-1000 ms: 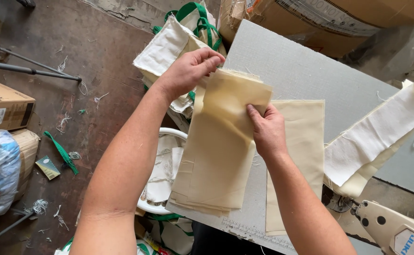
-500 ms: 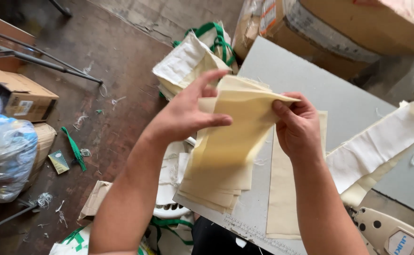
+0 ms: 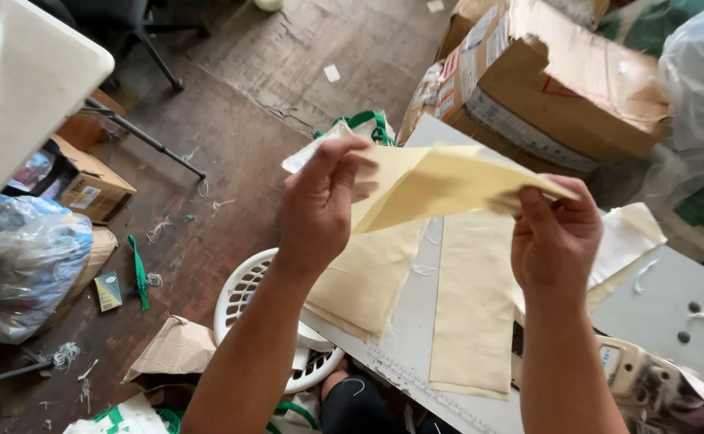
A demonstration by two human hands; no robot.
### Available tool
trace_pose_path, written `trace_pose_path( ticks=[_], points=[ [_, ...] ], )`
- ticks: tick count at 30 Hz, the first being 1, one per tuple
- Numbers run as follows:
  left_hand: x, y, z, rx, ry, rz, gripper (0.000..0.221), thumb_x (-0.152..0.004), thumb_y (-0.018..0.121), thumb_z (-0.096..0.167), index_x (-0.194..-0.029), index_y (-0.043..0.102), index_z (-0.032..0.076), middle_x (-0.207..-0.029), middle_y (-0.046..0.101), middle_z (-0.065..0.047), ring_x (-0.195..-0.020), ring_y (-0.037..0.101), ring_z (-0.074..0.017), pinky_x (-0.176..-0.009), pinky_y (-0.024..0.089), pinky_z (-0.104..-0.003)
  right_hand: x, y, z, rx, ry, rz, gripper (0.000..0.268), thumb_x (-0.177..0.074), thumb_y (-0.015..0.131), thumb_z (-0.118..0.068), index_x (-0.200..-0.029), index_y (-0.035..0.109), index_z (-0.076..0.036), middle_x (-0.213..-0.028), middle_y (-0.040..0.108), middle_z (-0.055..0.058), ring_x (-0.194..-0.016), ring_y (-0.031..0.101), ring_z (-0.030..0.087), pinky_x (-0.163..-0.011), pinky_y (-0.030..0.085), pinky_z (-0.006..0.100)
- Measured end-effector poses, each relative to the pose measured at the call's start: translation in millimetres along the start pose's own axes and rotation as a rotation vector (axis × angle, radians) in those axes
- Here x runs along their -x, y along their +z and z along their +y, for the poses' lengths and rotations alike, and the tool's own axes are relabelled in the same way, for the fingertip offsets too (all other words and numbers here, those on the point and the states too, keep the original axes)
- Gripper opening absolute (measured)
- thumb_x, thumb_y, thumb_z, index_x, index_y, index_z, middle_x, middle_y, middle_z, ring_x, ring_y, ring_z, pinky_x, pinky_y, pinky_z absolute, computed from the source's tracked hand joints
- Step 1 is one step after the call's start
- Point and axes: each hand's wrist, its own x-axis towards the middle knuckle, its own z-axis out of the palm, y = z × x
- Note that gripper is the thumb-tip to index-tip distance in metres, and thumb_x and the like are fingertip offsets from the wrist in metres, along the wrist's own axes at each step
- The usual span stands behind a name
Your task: The person is cutting fabric strips with scissors, folding them, and organizing them into neat stacks on a workbench.
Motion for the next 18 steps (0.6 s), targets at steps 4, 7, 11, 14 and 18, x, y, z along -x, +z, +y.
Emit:
trace_pose_path(
  ticks=[4, 7, 11, 14, 18],
  points=[
    [-3, 10, 33, -0.036, 0.107, -0.034, 0.028, -0.086, 0.041, -0.007, -0.087, 0.064, 0.009, -0.088, 0.063, -0.002, -0.086, 0.059, -0.0165, -0.080, 0.046, -0.027, 21, 19, -60, 0.004, 0.086, -0.062, 0.013, -0.079, 0.066, -0.003, -0.092, 0.061, -0.005, -0.083, 0.063, 0.006, -0.075, 0.060, 0.012, -0.071, 0.050, 0.020],
    [3, 17, 53, 0.310, -0.332, -0.196, 0.031, -0.084, 0.039, 0.020, -0.103, 0.060, 0.009, -0.104, 0.058, -0.001, -0.104, 0.051, -0.0130, -0.095, 0.034, -0.027, 27, 30, -84, -0.040, 0.226, 0.068, 0.014, -0.077, 0.064, -0.002, -0.090, 0.060, -0.007, -0.086, 0.064, 0.005, -0.079, 0.061, 0.015, -0.077, 0.053, 0.025],
    [12, 28, 82, 0.322, -0.242, -0.218, 0.046, -0.074, 0.059, 0.046, -0.099, 0.058, 0.006, -0.090, 0.054, -0.001, -0.077, 0.052, -0.0100, -0.065, 0.044, -0.021, 34, 25, -98, -0.011, 0.347, 0.097, 0.015, -0.075, 0.064, -0.005, -0.090, 0.062, -0.006, -0.087, 0.065, 0.007, -0.077, 0.061, 0.017, -0.071, 0.052, 0.027],
    [16, 35, 105, 0.218, -0.242, -0.100, 0.019, -0.076, 0.068, 0.025, -0.081, 0.063, 0.008, -0.071, 0.057, 0.003, -0.067, 0.053, -0.0062, -0.054, 0.048, -0.021, 40, 23, -111, -0.003, 0.353, 0.080, 0.017, -0.076, 0.063, -0.005, -0.093, 0.061, -0.005, -0.087, 0.065, 0.007, -0.077, 0.061, 0.017, -0.072, 0.052, 0.026],
    [19, 43, 122, 0.293, -0.200, -0.098, 0.011, -0.075, 0.070, 0.014, -0.079, 0.063, 0.006, -0.067, 0.062, 0.004, -0.066, 0.054, -0.0015, -0.061, 0.050, -0.018, 51, 39, -152, 0.704, -0.101, -0.056, 0.048, -0.075, 0.065, -0.026, -0.116, 0.045, -0.011, -0.109, 0.055, 0.010, -0.095, 0.054, 0.017, -0.076, 0.045, 0.026]
  ],
)
